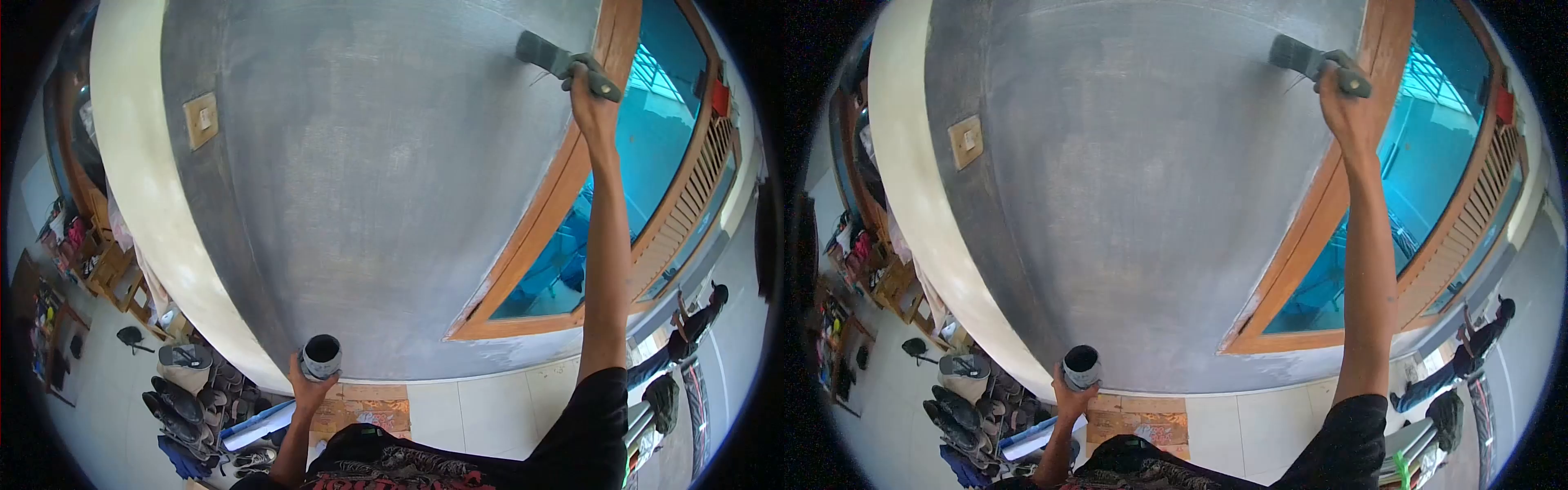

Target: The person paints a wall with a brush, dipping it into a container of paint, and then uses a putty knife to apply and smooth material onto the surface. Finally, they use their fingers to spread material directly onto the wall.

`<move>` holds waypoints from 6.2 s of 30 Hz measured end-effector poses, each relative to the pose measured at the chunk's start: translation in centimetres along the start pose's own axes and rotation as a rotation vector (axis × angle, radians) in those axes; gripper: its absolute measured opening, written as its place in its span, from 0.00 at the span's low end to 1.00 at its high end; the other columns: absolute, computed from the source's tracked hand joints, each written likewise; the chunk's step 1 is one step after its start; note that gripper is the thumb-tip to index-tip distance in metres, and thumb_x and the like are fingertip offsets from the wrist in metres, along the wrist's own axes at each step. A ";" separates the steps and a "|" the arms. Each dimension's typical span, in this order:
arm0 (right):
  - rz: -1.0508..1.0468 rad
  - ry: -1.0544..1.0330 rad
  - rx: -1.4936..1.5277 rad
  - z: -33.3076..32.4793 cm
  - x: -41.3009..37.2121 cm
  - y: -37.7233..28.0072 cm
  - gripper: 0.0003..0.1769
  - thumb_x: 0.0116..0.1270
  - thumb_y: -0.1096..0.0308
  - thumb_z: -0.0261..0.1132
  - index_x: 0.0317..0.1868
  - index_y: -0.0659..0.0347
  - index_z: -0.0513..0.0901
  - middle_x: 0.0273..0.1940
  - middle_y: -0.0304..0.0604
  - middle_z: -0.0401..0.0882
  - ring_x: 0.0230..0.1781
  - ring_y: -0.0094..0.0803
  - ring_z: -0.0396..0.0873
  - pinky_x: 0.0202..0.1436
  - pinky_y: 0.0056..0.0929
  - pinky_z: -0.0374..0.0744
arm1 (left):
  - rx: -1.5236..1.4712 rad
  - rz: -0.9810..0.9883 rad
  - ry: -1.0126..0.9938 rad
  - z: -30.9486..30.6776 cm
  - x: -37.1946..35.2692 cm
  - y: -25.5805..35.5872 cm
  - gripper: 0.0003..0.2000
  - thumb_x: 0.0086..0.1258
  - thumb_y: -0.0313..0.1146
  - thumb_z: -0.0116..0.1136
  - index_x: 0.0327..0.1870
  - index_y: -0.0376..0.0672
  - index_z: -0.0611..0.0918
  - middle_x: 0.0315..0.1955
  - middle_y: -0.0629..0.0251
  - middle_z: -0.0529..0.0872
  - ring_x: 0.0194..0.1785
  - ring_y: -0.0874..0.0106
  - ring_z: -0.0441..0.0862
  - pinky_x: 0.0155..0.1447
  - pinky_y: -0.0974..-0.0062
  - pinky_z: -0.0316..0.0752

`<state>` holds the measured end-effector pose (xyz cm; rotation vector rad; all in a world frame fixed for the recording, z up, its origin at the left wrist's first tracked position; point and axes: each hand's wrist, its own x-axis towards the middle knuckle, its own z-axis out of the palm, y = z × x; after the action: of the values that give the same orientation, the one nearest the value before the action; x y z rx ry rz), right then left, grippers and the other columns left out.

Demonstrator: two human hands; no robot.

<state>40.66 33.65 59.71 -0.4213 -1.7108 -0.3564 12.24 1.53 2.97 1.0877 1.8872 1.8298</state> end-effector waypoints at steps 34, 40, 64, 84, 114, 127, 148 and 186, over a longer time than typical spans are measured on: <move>-0.044 0.198 -0.035 -0.5 2.0 -4.0 0.16 0.79 0.63 0.57 0.51 0.65 0.86 0.33 0.43 0.84 0.32 0.28 0.81 0.40 0.30 0.79 | 0.034 -0.007 -0.078 -0.9 0.3 -0.1 0.44 0.45 0.37 0.86 0.65 0.42 0.72 0.55 0.57 0.84 0.62 0.59 0.82 0.71 0.53 0.68; -0.140 -0.096 0.632 15.1 5.6 -19.6 0.13 0.77 0.66 0.58 0.45 0.68 0.83 0.32 0.45 0.84 0.33 0.31 0.83 0.40 0.33 0.81 | -0.074 0.103 -0.077 -3.2 0.7 3.9 0.42 0.48 0.32 0.86 0.65 0.38 0.71 0.55 0.55 0.81 0.60 0.63 0.81 0.65 0.64 0.77; -0.248 -0.031 0.502 29.0 13.0 -29.4 0.12 0.77 0.66 0.56 0.45 0.64 0.84 0.35 0.51 0.85 0.39 0.40 0.84 0.46 0.39 0.81 | -0.062 0.122 -0.055 -10.4 3.6 2.6 0.42 0.44 0.36 0.87 0.62 0.40 0.73 0.54 0.56 0.81 0.59 0.60 0.82 0.64 0.59 0.74; -0.099 0.260 -0.526 2.2 9.6 -7.9 0.18 0.77 0.55 0.59 0.47 0.61 0.86 0.31 0.53 0.84 0.34 0.42 0.84 0.43 0.41 0.79 | -0.155 0.082 -0.086 -12.1 2.2 0.9 0.42 0.44 0.32 0.87 0.63 0.39 0.72 0.54 0.55 0.81 0.59 0.60 0.82 0.64 0.61 0.77; -0.095 0.148 -0.323 -8.2 13.1 3.8 0.15 0.76 0.58 0.59 0.45 0.58 0.88 0.35 0.54 0.87 0.38 0.51 0.87 0.43 0.44 0.81 | -0.109 0.126 -0.106 4.2 1.6 5.7 0.44 0.43 0.34 0.88 0.63 0.39 0.72 0.51 0.56 0.84 0.56 0.60 0.84 0.64 0.58 0.75; -0.301 -0.065 0.601 13.3 22.0 -20.3 0.15 0.79 0.63 0.54 0.40 0.65 0.82 0.27 0.42 0.79 0.26 0.32 0.78 0.33 0.36 0.78 | -0.002 0.225 0.034 4.5 -0.1 5.7 0.44 0.44 0.34 0.88 0.64 0.39 0.71 0.51 0.57 0.85 0.57 0.65 0.85 0.63 0.63 0.80; -0.189 -0.034 0.778 22.8 30.1 -30.0 0.17 0.80 0.64 0.52 0.38 0.67 0.82 0.34 0.46 0.87 0.36 0.38 0.83 0.46 0.38 0.82 | -0.100 0.101 0.126 -10.8 2.5 1.2 0.43 0.42 0.37 0.89 0.61 0.39 0.73 0.51 0.55 0.84 0.56 0.61 0.84 0.62 0.59 0.77; -0.022 -0.107 0.591 29.5 23.7 -28.4 0.34 0.78 0.45 0.53 0.60 0.73 0.80 0.56 0.59 0.86 0.59 0.53 0.82 0.61 0.50 0.77 | 0.132 0.075 0.223 -7.6 1.8 5.4 0.44 0.42 0.39 0.88 0.63 0.41 0.73 0.54 0.57 0.83 0.62 0.61 0.80 0.69 0.58 0.71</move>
<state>-1.99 23.98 77.75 0.0138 -1.8296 0.1658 7.55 -3.22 9.69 1.0463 2.1469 1.9631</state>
